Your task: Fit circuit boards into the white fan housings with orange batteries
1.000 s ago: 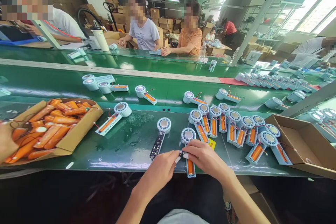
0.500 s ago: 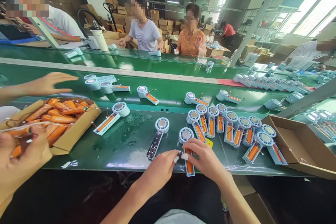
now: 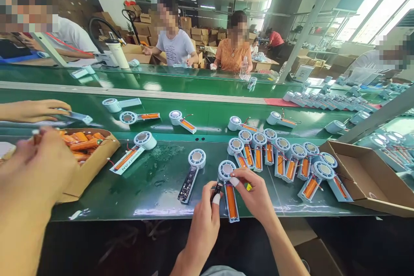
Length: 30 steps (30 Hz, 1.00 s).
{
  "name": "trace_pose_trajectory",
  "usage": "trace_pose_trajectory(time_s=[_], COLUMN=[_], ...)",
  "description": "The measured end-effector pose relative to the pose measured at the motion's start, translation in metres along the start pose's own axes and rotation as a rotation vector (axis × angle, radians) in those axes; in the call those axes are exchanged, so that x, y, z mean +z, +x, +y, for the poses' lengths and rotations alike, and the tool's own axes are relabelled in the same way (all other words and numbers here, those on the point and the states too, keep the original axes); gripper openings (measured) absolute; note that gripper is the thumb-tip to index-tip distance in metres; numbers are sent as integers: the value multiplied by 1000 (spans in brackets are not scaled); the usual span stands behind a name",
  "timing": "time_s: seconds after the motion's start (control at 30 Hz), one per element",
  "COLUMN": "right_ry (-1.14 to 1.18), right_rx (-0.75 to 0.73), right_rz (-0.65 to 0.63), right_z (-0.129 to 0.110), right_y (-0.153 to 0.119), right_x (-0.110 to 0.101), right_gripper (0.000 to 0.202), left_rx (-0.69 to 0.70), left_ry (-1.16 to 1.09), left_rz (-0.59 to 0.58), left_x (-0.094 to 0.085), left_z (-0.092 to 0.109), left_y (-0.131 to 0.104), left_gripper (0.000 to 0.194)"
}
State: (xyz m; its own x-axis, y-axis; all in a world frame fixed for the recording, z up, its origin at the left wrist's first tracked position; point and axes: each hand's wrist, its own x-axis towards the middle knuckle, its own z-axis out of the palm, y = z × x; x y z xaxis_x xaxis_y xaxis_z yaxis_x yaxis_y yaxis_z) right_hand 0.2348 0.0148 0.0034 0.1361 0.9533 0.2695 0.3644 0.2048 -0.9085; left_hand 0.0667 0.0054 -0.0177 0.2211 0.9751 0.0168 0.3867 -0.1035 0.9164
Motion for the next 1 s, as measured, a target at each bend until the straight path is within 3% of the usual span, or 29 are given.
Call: trace_pose_trajectory(time_s=[0.1,0.2,0.47,0.63,0.77,0.87,1.0], right_ry=[27,-114,-405,-445,-540,-582,-593], right_rx=[47,-24,-246,-279,-278,-331,-467], right_rz=[-149,-254,-242,-290,-282,-287,-316], right_z=[-5,-6,-5,-13,-18,-18,-13], right_y=[2,0,-3,-5,-9,-8,-5], right_x=[3,4,6,8,11,12,10], right_gripper=[16,18,25,24,27,26,24], left_rx=[39,12,50,140,198,129,-69], left_ry=[5,-13,18,64,124,52,-136], left_rz=[16,-29,-19,-47,8,11,-93], left_x=[-1,-10,-22,-23,-20,-19,-23], left_z=[0,3,8,3,-1,3,10], left_y=[2,3,6,13,14,14,13], left_gripper=[37,29,25,26,29,30,35])
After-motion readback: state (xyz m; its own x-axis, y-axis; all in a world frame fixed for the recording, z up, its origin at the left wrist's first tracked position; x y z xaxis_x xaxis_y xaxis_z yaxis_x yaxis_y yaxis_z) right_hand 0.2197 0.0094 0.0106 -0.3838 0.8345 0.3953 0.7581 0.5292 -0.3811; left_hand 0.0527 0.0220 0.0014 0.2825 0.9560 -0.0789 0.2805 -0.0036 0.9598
